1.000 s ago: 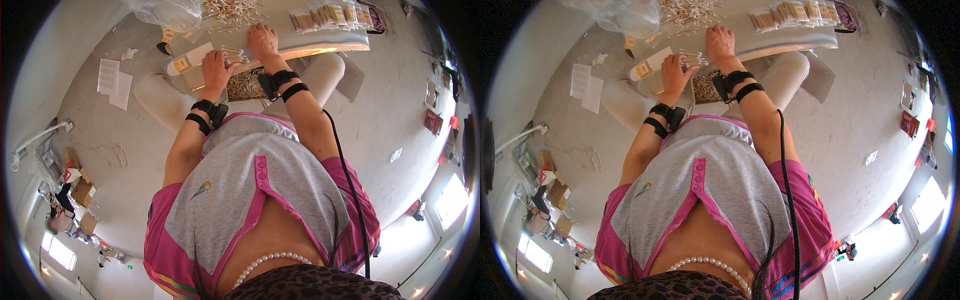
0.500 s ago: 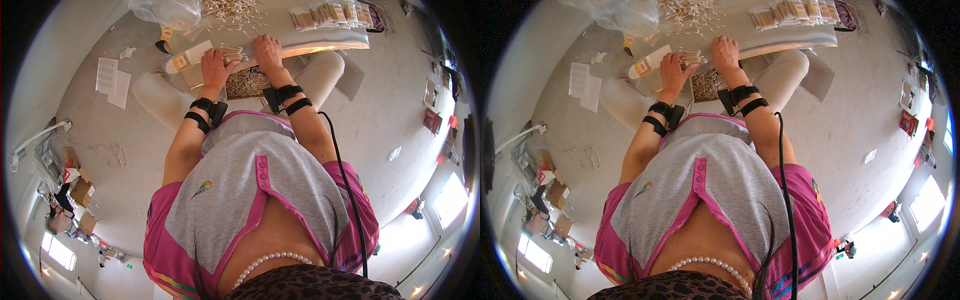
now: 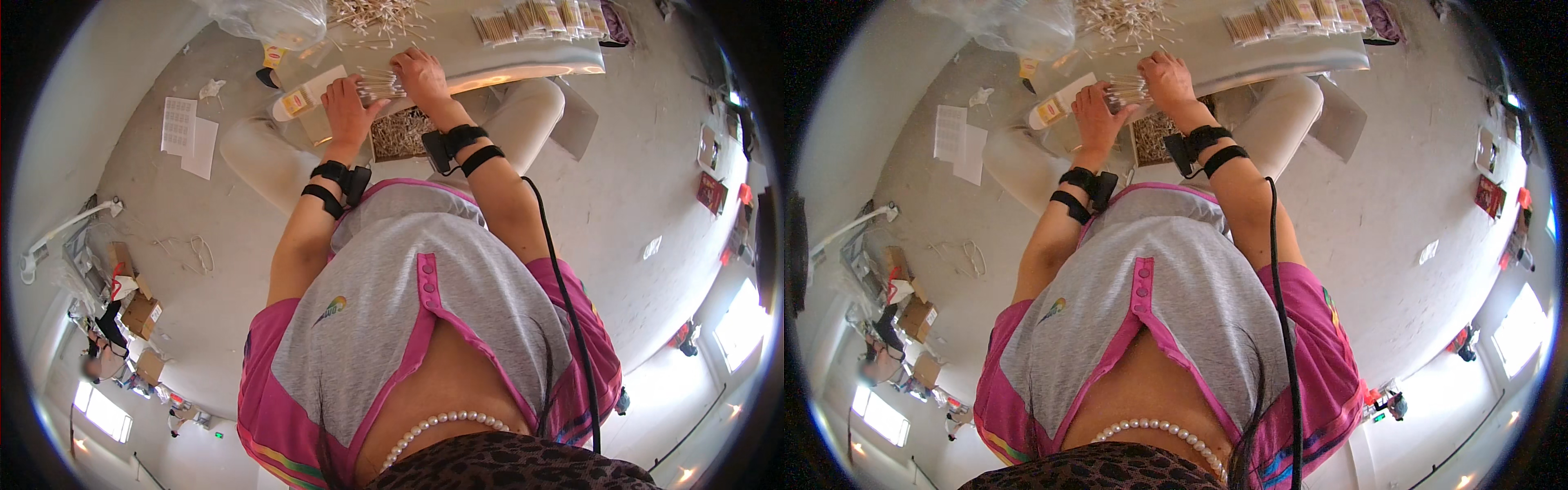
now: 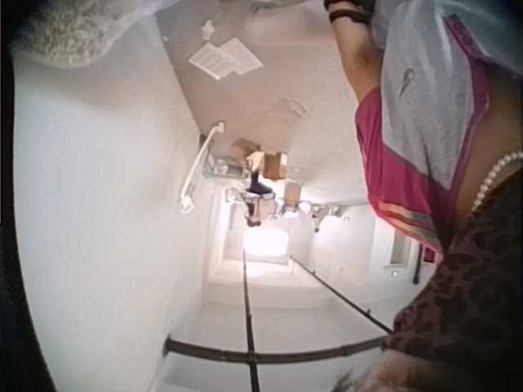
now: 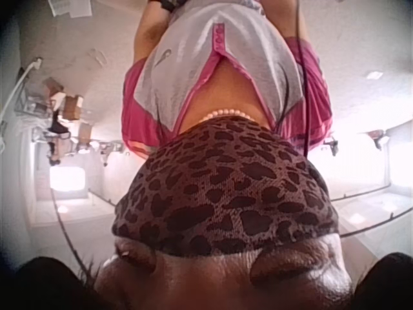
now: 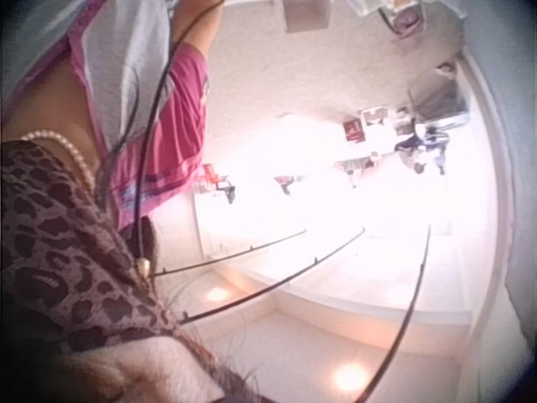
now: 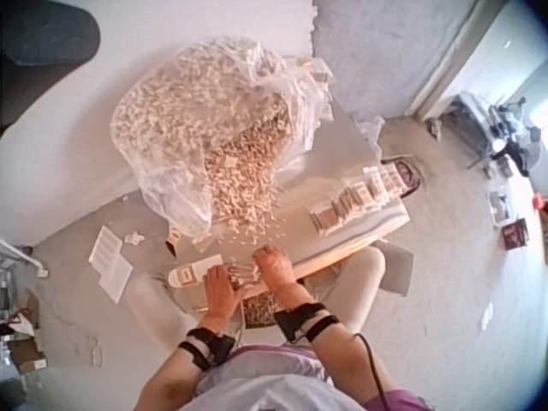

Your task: Packaging small individual items into boxes or bags on a production line.

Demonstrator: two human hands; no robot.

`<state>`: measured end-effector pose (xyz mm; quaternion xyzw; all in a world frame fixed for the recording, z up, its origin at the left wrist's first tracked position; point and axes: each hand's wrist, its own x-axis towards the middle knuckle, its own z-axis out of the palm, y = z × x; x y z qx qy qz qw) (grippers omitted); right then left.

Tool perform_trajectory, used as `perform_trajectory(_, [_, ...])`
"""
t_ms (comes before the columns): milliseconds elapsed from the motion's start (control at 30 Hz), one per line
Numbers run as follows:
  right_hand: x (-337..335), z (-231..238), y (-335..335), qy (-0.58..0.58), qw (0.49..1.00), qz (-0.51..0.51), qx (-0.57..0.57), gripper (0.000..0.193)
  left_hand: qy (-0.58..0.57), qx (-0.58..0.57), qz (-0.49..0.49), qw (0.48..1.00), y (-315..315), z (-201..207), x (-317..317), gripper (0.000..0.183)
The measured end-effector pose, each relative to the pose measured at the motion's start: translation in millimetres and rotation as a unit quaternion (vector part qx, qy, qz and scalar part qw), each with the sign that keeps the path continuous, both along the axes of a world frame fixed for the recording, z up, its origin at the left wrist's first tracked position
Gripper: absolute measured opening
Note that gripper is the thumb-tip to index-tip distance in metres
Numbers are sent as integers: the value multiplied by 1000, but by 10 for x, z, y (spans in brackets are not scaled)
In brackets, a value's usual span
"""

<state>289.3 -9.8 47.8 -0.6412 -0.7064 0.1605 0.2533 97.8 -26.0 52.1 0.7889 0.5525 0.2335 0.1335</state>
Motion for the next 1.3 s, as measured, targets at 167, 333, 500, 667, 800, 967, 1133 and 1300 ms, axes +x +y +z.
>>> perform_trajectory(167, [32, 38, -126, -20, 1000, 16, -4, 13, 10, -20, -9, 1000, 18, 7, -14, 74])
perform_trajectory(333, [-19, 44, -94, -83, 994, 74, 3, 13, 9, -26, -8, 1000, 20, 5, -6, 74])
perform_trajectory(500, [-38, 49, -26, -147, 985, 93, 3, 16, -4, -16, -5, 1000, 21, 8, 7, 71])
perform_trajectory(667, [-70, 114, 26, -208, 970, 126, -11, 17, 19, -36, -4, 999, 17, 17, -7, 75])
perform_trajectory(800, [-58, 116, 39, -225, 965, 135, -6, 17, 21, -37, -7, 999, 26, 22, 8, 75])
perform_trajectory(967, [115, 159, -88, -55, 994, 96, -4, 14, 26, -41, -4, 999, 36, -6, 7, 77])
perform_trajectory(1133, [338, 375, -263, -40, 969, 191, -153, 16, 33, -32, 1, 999, 50, -42, -26, 76])
perform_trajectory(1300, [447, 377, -161, -83, 966, 158, -187, 23, 28, -35, -5, 999, 53, -25, -19, 74])
